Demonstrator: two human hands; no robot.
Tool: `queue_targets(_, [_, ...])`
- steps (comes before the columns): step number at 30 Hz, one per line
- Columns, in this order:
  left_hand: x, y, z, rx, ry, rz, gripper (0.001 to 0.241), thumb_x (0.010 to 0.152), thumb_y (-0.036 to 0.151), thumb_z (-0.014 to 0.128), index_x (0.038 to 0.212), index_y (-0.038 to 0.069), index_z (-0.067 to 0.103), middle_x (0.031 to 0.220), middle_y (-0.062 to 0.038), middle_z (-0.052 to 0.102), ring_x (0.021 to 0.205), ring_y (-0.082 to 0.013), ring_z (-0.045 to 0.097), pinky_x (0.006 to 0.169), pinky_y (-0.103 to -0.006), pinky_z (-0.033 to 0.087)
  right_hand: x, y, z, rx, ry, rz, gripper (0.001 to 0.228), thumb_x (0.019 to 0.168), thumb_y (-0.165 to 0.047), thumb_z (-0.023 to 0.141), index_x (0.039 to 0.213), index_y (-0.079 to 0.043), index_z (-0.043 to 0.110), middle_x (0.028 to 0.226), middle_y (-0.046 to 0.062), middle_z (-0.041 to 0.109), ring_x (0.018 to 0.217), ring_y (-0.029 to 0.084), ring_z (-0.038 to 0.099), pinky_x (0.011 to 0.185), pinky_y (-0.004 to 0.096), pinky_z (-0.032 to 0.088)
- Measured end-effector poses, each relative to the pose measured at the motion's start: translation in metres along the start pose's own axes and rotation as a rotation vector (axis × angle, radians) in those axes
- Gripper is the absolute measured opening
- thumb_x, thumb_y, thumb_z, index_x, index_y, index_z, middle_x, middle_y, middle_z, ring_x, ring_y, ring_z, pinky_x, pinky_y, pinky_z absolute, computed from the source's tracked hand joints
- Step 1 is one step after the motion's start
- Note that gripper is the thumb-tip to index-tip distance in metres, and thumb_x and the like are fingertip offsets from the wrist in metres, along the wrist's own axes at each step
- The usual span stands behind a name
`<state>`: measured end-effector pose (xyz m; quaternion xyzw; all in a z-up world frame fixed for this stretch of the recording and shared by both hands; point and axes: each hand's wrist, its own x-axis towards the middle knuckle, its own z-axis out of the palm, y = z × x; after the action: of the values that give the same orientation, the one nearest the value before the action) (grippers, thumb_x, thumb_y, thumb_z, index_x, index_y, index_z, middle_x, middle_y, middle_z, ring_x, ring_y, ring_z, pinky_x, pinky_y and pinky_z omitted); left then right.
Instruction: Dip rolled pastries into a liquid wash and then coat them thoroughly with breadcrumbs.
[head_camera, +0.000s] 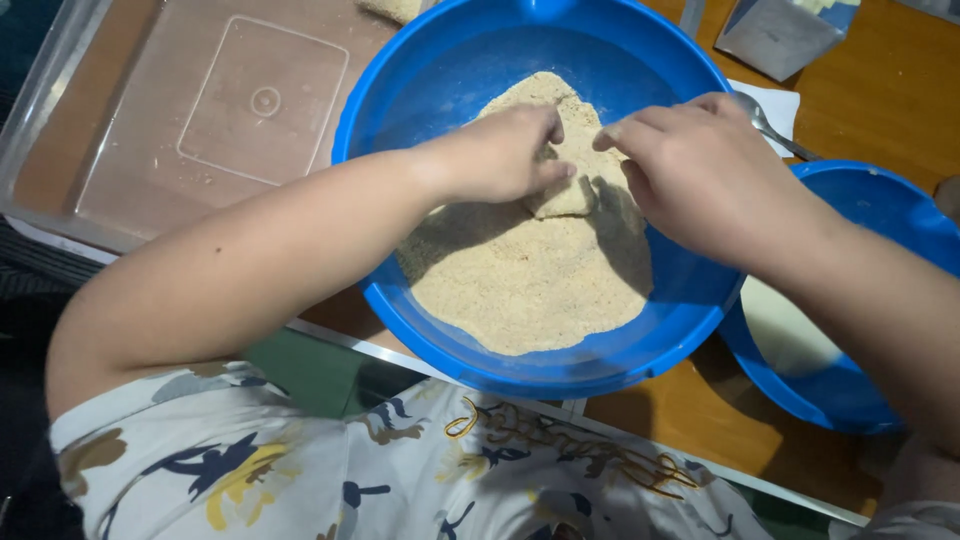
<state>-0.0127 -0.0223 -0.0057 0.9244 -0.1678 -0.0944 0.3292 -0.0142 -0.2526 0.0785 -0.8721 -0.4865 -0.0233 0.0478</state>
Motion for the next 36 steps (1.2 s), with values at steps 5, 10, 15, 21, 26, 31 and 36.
queue_targets(5, [-0.009, 0.023, 0.0, 0.105, -0.184, 0.01, 0.064, 0.094, 0.046, 0.072, 0.138, 0.002, 0.054, 0.127, -0.024, 0.065, 0.119, -0.0386, 0.063, 0.103, -0.0457, 0.049, -0.014, 0.003, 0.007, -0.084, 0.067, 0.028, 0.026, 0.091, -0.007, 0.068, 0.117, -0.009, 0.074, 0.091, 0.01, 0.075, 0.092, 0.033, 0.07, 0.096, 0.05, 0.051])
queue_targets(10, [-0.01, 0.024, 0.004, 0.13, -0.177, 0.14, 0.06, 0.085, 0.028, 0.079, 0.135, 0.005, 0.055, 0.128, -0.019, 0.064, 0.121, -0.0366, 0.061, 0.103, -0.0455, 0.048, -0.024, 0.004, 0.016, -0.002, 0.162, -0.11, 0.046, 0.078, 0.007, 0.058, 0.121, -0.004, 0.071, 0.115, 0.018, 0.076, 0.105, 0.035, 0.073, 0.095, 0.046, 0.052])
queue_targets(15, [-0.01, 0.026, 0.011, 0.128, -0.152, 0.199, 0.07, 0.076, 0.019, 0.081, 0.138, 0.004, 0.051, 0.126, -0.018, 0.055, 0.119, -0.0364, 0.059, 0.1, -0.0439, 0.049, -0.025, 0.001, 0.009, -0.097, 0.045, -0.016, 0.034, 0.087, -0.007, 0.068, 0.121, -0.01, 0.075, 0.083, 0.011, 0.076, 0.082, 0.03, 0.073, 0.099, 0.047, 0.053])
queue_targets(21, [-0.014, 0.038, -0.001, 0.023, -0.261, 0.111, 0.06, 0.084, 0.02, 0.077, 0.138, 0.008, 0.054, 0.122, -0.016, 0.054, 0.109, -0.0298, 0.063, 0.094, -0.0401, 0.053, -0.021, 0.003, 0.011, -0.146, -0.011, 0.01, 0.032, 0.09, -0.013, 0.069, 0.121, -0.011, 0.075, 0.078, 0.01, 0.075, 0.078, 0.029, 0.073, 0.101, 0.046, 0.054])
queue_targets(26, [-0.012, 0.034, 0.001, -0.024, -0.262, 0.163, 0.061, 0.084, 0.016, 0.075, 0.14, 0.012, 0.052, 0.117, -0.014, 0.059, 0.1, -0.0278, 0.066, 0.087, -0.0407, 0.054, -0.024, 0.003, 0.011, -0.27, -0.012, -0.036, 0.04, 0.083, -0.005, 0.069, 0.121, -0.013, 0.076, 0.084, 0.007, 0.077, 0.077, 0.026, 0.073, 0.097, 0.046, 0.054])
queue_targets(31, [-0.013, 0.032, 0.002, -0.038, -0.273, 0.18, 0.053, 0.087, 0.012, 0.074, 0.135, 0.008, 0.05, 0.093, -0.011, 0.07, 0.09, -0.0285, 0.071, 0.08, -0.0425, 0.054, -0.031, -0.003, 0.003, -0.204, 0.03, -0.055, 0.028, 0.087, -0.021, 0.075, 0.112, -0.01, 0.077, 0.084, 0.009, 0.076, 0.08, 0.031, 0.072, 0.089, 0.044, 0.056])
queue_targets(36, [-0.009, 0.021, 0.009, -0.046, -0.197, 0.288, 0.052, 0.087, 0.009, 0.073, 0.135, 0.008, 0.052, 0.094, -0.012, 0.071, 0.091, -0.0293, 0.07, 0.081, -0.0427, 0.055, -0.036, -0.015, -0.008, -0.202, 0.055, -0.038, 0.026, 0.086, -0.023, 0.074, 0.109, -0.011, 0.077, 0.087, 0.009, 0.076, 0.083, 0.031, 0.072, 0.085, 0.044, 0.056])
